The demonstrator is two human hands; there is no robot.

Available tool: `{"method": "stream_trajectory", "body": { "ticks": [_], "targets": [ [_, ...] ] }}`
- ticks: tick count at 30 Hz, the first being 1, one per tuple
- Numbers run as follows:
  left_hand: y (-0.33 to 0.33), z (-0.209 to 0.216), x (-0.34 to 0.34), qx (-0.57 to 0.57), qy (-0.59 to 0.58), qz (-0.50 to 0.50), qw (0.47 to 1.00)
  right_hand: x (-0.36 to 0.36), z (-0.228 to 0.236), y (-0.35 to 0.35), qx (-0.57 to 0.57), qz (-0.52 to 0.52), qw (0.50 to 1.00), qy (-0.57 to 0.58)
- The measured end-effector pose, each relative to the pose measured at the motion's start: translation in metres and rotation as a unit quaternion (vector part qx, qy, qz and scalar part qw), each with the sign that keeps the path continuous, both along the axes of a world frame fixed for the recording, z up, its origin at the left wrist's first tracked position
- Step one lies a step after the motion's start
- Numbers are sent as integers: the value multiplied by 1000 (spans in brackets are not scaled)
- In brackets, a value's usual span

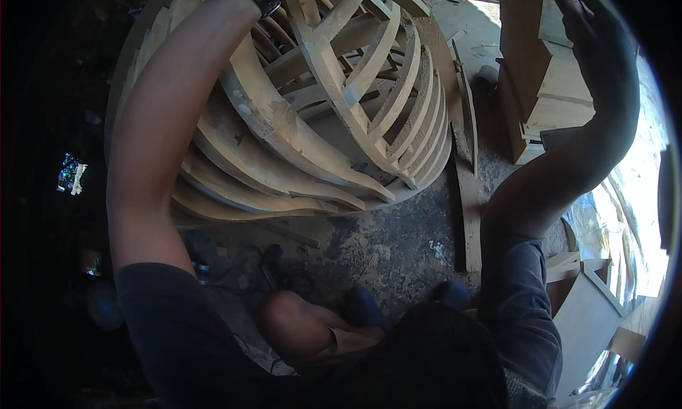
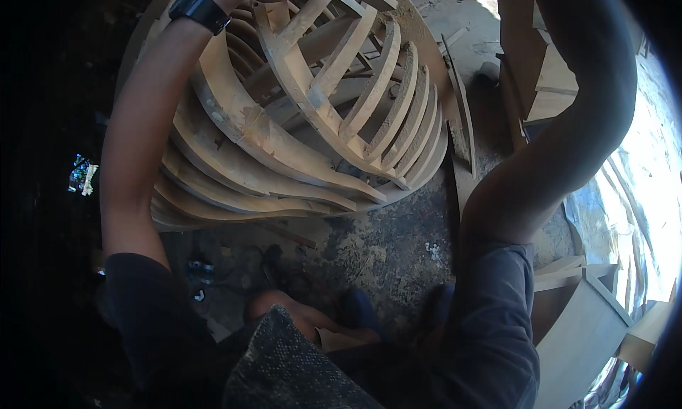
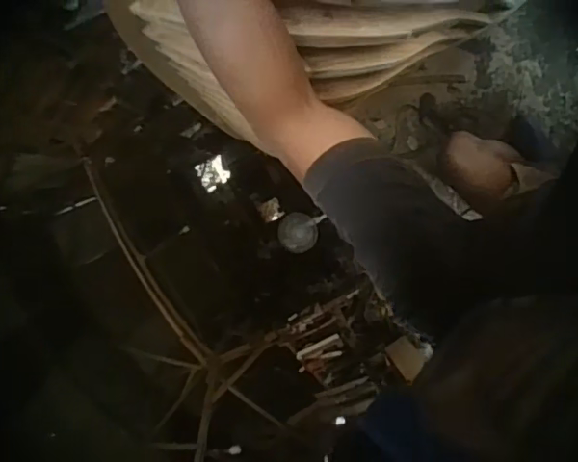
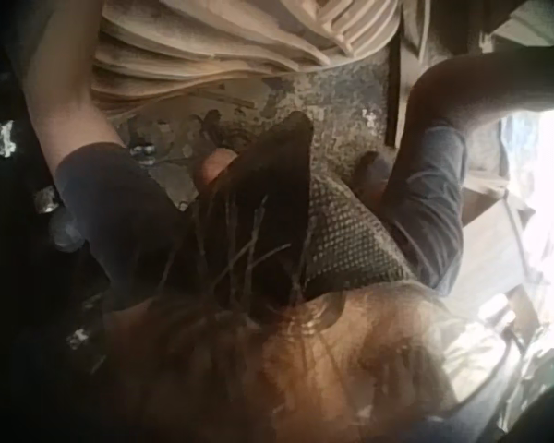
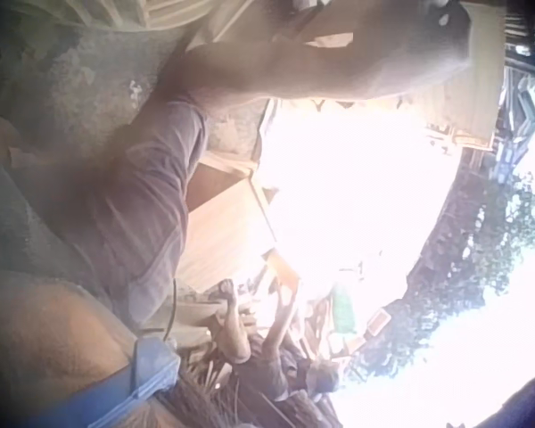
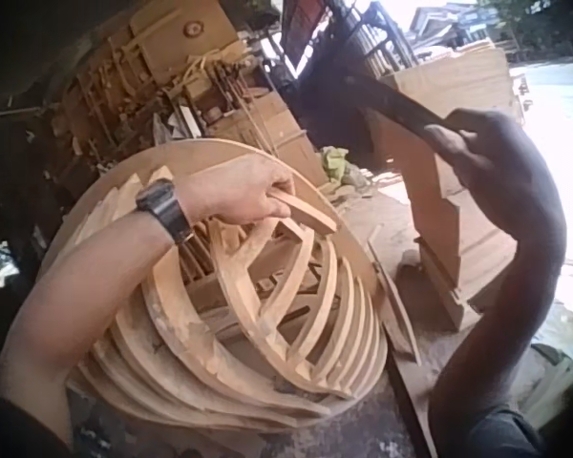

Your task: The person uses a nail gun and an angle grinder to assemble and sand a curved wooden lattice structure, then measures and fits wooden slats into the frame using a ruler.

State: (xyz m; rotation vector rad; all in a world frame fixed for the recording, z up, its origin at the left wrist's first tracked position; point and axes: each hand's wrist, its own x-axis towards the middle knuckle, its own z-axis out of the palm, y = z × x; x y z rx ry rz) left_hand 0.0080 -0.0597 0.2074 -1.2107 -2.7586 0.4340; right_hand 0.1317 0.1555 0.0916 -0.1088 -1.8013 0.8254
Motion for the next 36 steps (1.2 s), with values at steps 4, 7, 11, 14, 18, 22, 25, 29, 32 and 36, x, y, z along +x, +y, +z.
{"method": "stream_trajectory", "body": {
  "ticks": [4, 7, 11, 14, 18, 22, 25, 29, 32, 36],
  "targets": [
    [-1, -24, -32, -66, 17, -24, 997, 12, -4, 6, -153, 157, 974, 60],
    [10, -42, -47, -84, -34, -43, 995, -23, -40, -17, -72, 30, 989, 127],
    [16, -45, -45, -137, -29, 11, 990, -49, -68, -2, -156, 265, 951, -33],
    [21, -54, -46, -135, -29, 3, 990, -77, -95, -22, -229, 360, 904, -10],
    [16, -50, -45, -151, 0, -22, 988, -112, -111, -32, -346, 437, 806, -198],
    [25, -48, -55, -181, -3, -34, 983, -162, -162, -44, -264, 469, 813, -224],
    [16, -47, -62, -138, -21, -97, 985, -150, -157, -73, -298, 461, 816, -183],
    [10, -46, -67, -136, -15, -102, 985, -158, -161, -76, -308, 453, 814, -190],
    [9, -46, -68, -138, -31, -90, 986, -160, -163, -72, -309, 483, 795, -197],
    [11, -51, -59, -124, -17, -66, 990, -160, -168, -62, -324, 519, 770, -182]
  ]
}}
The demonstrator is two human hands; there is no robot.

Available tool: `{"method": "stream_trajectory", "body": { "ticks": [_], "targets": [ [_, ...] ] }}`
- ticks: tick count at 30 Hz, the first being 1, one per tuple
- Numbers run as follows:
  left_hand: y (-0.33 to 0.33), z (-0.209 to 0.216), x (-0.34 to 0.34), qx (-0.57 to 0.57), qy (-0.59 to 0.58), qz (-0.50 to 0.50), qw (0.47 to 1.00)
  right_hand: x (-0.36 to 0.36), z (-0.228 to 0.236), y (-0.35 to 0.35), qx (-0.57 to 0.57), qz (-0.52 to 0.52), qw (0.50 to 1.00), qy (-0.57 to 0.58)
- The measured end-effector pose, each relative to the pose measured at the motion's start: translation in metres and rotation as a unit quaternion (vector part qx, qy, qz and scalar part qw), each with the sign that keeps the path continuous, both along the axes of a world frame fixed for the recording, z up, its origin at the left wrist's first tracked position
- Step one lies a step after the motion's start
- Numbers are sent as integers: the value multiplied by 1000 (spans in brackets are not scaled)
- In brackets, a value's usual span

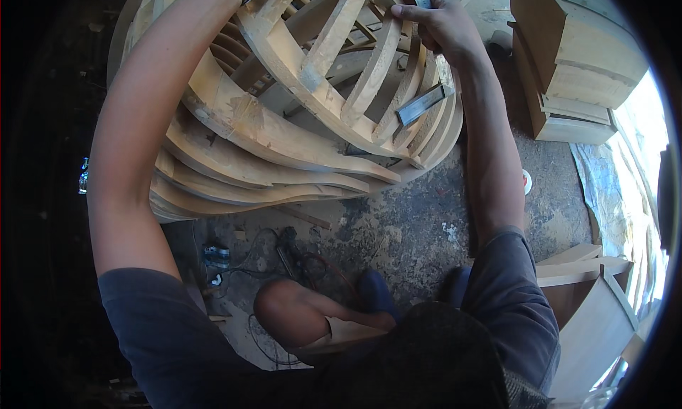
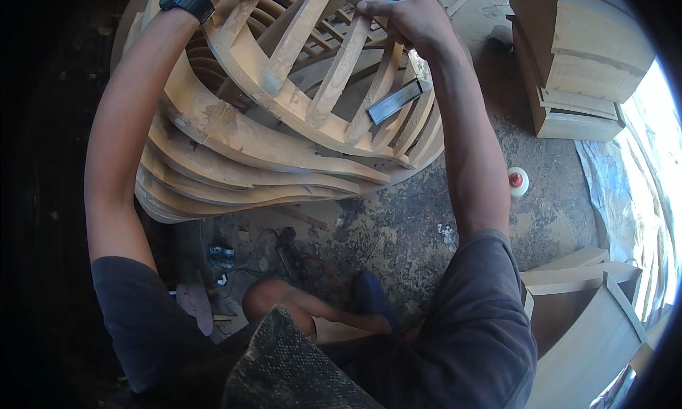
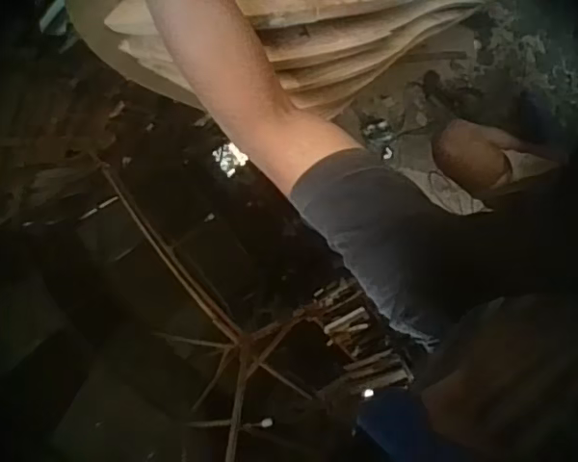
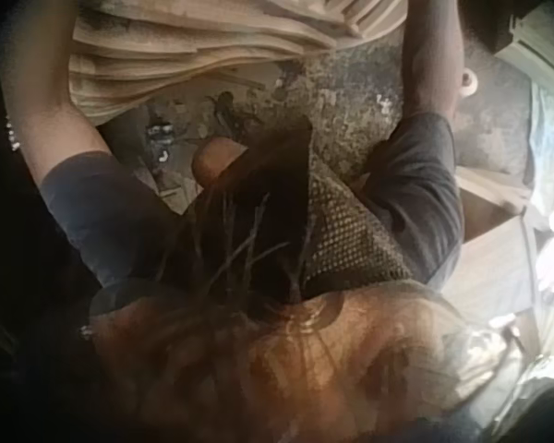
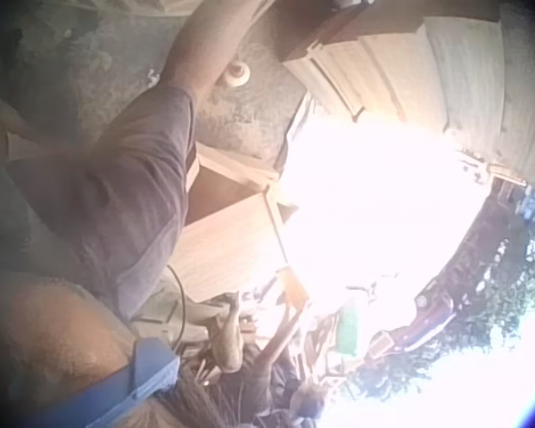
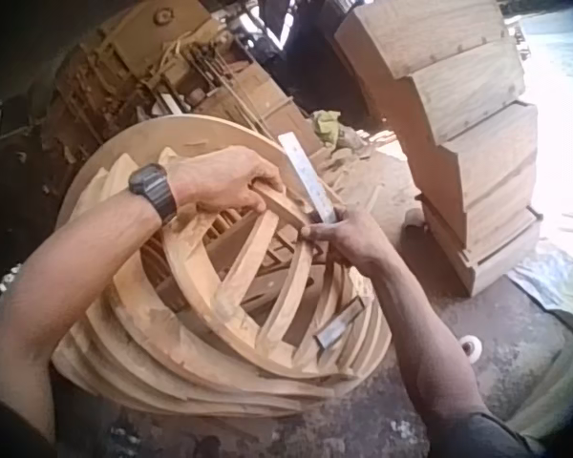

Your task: The person uses a nail gun and an angle grinder to assemble and sand a curved wooden lattice structure, then measures and fits wooden slats into the frame using a ruler.

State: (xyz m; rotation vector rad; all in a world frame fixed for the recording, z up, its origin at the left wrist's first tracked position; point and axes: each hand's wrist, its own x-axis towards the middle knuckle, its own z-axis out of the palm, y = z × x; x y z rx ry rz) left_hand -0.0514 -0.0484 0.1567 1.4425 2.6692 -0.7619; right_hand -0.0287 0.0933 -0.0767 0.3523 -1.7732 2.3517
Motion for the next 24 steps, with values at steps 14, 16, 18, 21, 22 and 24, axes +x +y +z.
{"method": "stream_trajectory", "body": {
  "ticks": [14, 16, 18, 21, 22, 24],
  "targets": [
    [2, -6, 9, 29, 21, 15, 999, 4, 12, 11, -35, -17, 995, -91],
    [0, -6, 10, 37, 23, 15, 999, 0, 7, 11, -39, 0, 996, -80],
    [0, -3, 12, 33, 20, 12, 999, 0, 6, 12, -43, 14, 997, -69],
    [4, -1, 14, 22, 18, 15, 999, 4, 11, 12, -52, 25, 996, -69],
    [4, -1, 14, 15, 21, 22, 999, 4, 13, 10, -37, -2, 996, -83],
    [2, -1, 11, 12, 18, 20, 1000, 6, 16, 6, -22, -25, 995, -98]
  ]
}}
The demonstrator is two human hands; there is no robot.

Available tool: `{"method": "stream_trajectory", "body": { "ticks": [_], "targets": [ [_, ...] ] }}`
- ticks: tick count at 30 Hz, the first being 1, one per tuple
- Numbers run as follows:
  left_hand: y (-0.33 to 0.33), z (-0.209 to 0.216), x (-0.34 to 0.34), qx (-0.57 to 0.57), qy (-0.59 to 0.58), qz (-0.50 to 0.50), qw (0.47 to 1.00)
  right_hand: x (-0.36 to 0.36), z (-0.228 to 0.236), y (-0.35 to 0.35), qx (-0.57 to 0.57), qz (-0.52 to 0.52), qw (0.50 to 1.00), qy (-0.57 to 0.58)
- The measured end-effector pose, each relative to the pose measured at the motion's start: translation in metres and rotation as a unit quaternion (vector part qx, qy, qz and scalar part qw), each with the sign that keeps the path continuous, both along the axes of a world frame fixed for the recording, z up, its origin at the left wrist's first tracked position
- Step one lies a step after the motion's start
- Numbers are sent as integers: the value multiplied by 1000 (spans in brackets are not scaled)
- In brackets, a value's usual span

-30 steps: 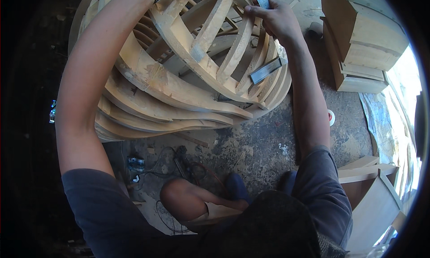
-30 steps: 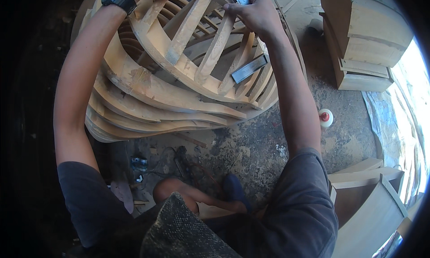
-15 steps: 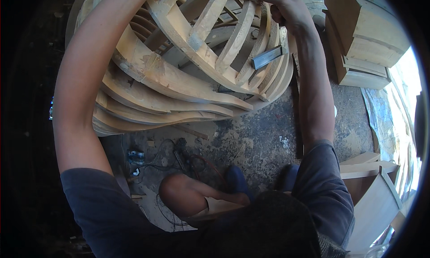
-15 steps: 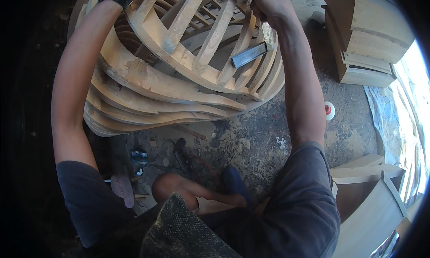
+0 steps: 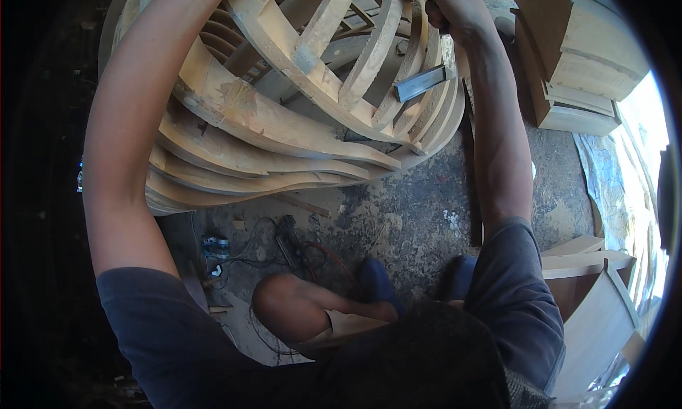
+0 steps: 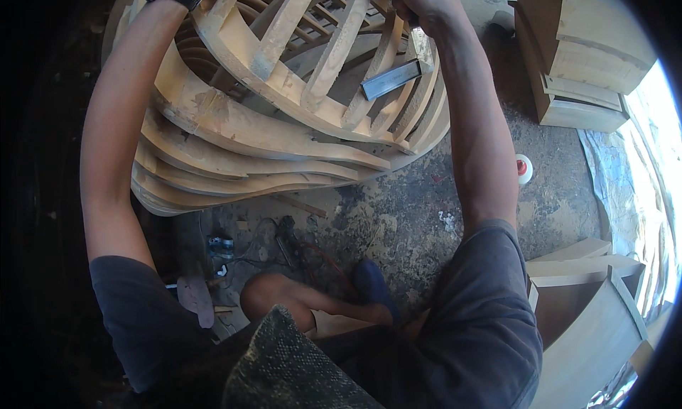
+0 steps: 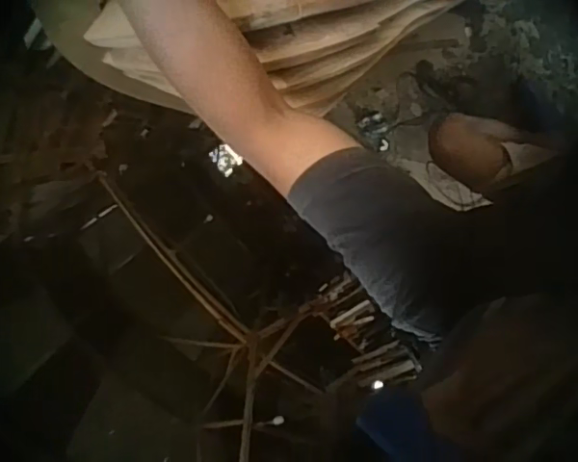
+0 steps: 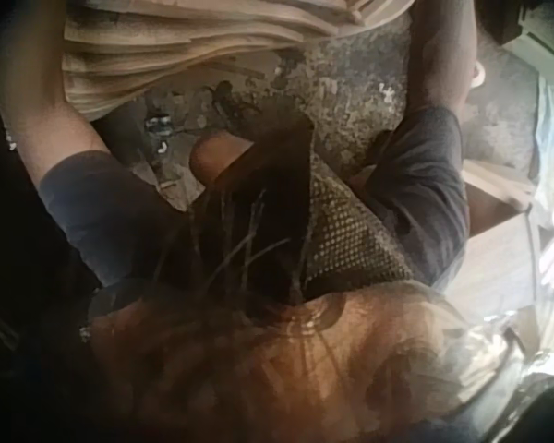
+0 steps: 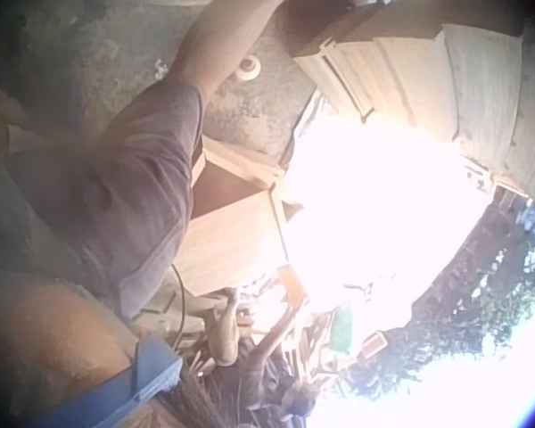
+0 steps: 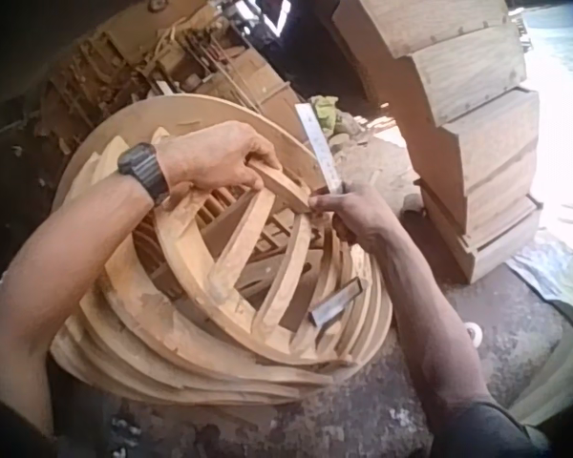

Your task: The person uses a nail gun and an angle grinder to assemble and sand a curved wooden lattice structure, then measures and fits wooden slats into the frame using a ruler.

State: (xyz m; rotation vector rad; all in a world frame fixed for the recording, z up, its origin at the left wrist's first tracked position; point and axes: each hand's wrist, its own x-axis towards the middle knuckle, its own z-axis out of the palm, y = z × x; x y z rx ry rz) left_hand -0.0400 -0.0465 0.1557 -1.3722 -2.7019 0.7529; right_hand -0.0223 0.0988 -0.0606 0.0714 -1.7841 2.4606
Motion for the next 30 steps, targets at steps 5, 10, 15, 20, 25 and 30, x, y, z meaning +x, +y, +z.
{"method": "stream_trajectory", "body": {
  "ticks": [5, 10, 15, 20, 25, 30],
  "targets": [
    [7, 1, -3, 1, -6, -3, 1000, -2, 0, 21, -30, -27, 998, 41],
    [-4, -4, -4, 3, 9, -12, 1000, 9, 10, 21, -10, 9, 1000, 13],
    [-8, -3, -8, 5, 0, -47, 999, 15, 16, 21, 0, 2, 999, 43],
    [-4, 1, -10, 7, -3, -22, 1000, 25, 31, 40, 99, -132, 981, 106],
    [-5, -1, -9, 4, -20, 32, 999, 51, 50, 48, 191, -228, 946, 129],
    [-7, -1, -7, 18, -16, 7, 1000, 42, 38, 39, 206, -255, 915, 234]
  ]
}}
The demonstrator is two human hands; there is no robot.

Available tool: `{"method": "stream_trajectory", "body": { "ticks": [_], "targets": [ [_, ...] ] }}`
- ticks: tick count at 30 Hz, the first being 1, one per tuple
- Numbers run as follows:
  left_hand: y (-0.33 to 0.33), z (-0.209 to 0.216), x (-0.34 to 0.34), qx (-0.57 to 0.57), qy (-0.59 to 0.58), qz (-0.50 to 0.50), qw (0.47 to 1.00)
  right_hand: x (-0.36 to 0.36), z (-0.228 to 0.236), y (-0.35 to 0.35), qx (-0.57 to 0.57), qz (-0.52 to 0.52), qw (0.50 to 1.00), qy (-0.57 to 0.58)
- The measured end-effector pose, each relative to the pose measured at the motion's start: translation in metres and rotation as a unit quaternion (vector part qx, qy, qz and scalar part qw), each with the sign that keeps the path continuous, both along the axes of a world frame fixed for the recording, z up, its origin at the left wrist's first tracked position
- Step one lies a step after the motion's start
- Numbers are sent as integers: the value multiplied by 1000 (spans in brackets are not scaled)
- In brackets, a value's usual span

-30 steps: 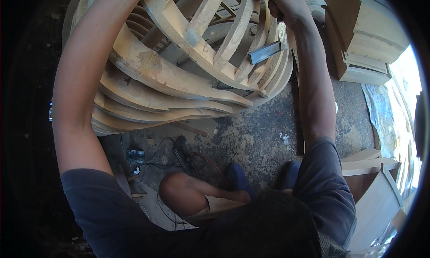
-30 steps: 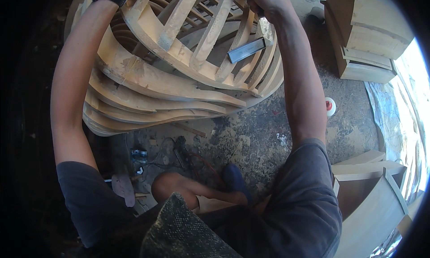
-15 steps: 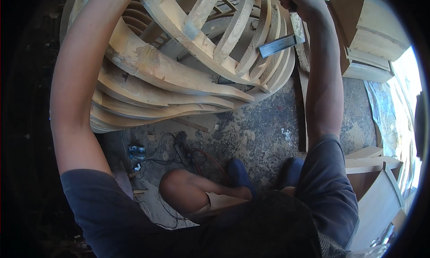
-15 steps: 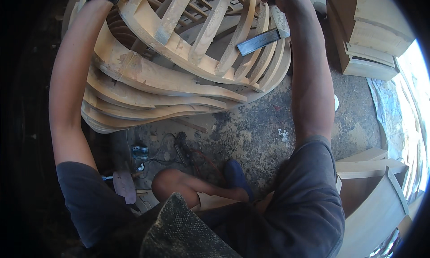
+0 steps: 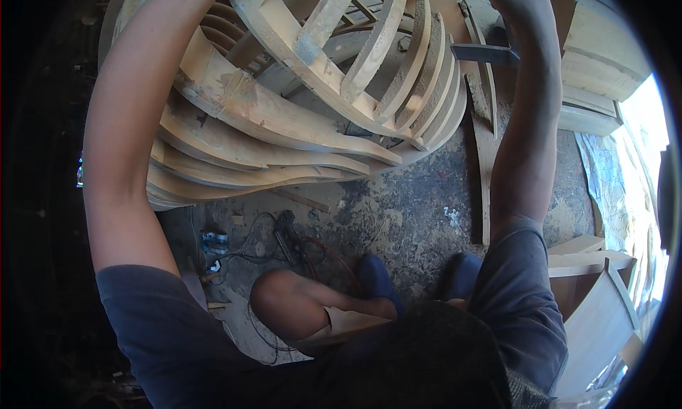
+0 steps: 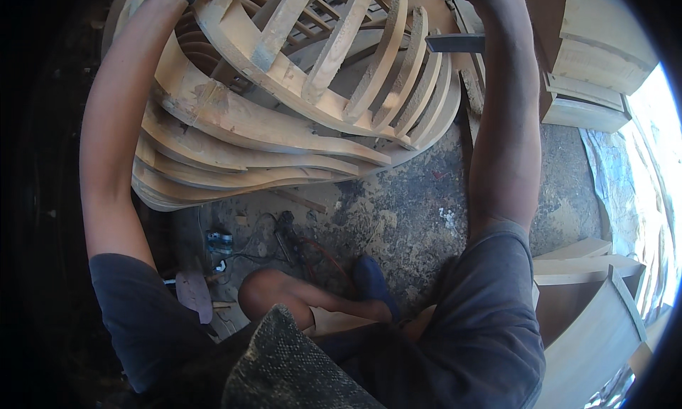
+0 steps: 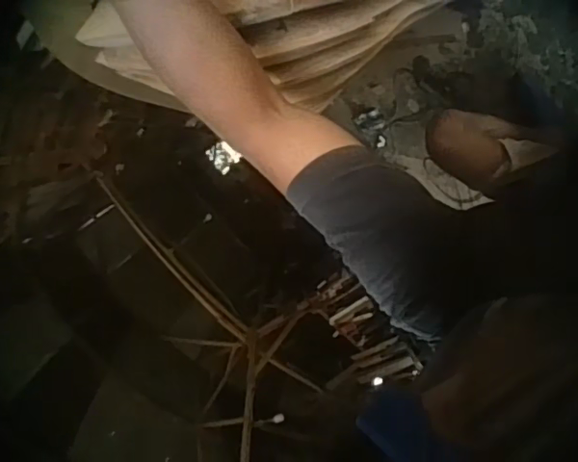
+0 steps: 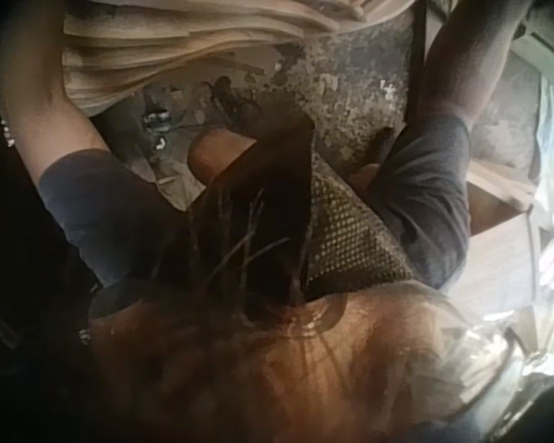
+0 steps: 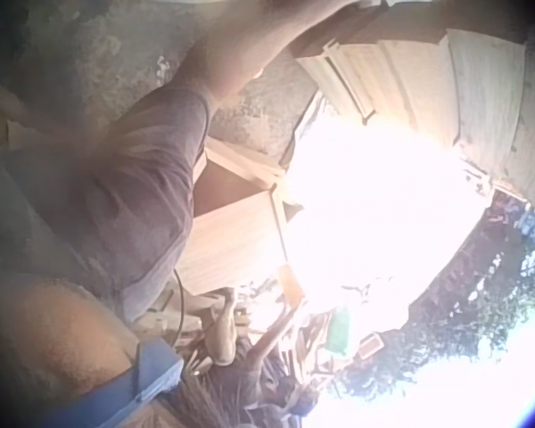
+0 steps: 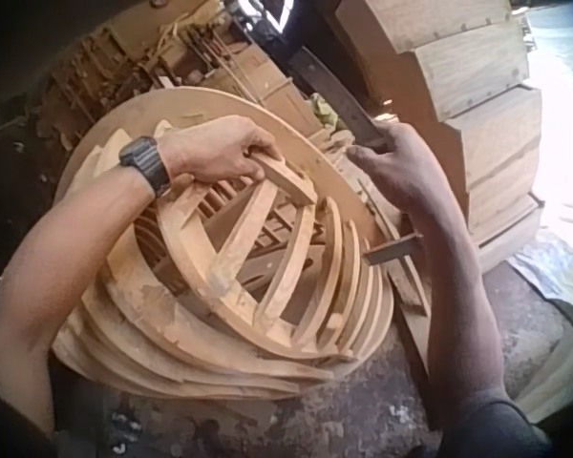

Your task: The person uses a nail gun and an angle grinder to assemble and sand a curved wooden lattice structure, then measures and fits wooden slats into the frame using a ruler.

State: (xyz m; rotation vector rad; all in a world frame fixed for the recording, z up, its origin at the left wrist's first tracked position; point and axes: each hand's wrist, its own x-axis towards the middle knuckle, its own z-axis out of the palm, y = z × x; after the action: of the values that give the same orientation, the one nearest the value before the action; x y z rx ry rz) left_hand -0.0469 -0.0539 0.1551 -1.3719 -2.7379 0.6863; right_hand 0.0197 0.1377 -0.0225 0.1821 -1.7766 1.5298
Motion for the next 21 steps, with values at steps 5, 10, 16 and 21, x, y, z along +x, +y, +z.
{"method": "stream_trajectory", "body": {
  "ticks": [5, 10, 16, 21],
  "targets": [
    [-3, -2, -1, 20, 8, -39, 999, 3, 4, -9, 60, 113, 964, -233],
    [-2, -2, 0, 11, 8, -30, 999, -25, -22, -29, 76, 92, 975, -188],
    [1, -3, -1, 17, 6, -41, 999, -22, -18, -26, 38, 111, 965, -235],
    [-5, -6, -1, 18, 5, -40, 999, -28, -27, -34, 9, 143, 966, -217]
  ]
}}
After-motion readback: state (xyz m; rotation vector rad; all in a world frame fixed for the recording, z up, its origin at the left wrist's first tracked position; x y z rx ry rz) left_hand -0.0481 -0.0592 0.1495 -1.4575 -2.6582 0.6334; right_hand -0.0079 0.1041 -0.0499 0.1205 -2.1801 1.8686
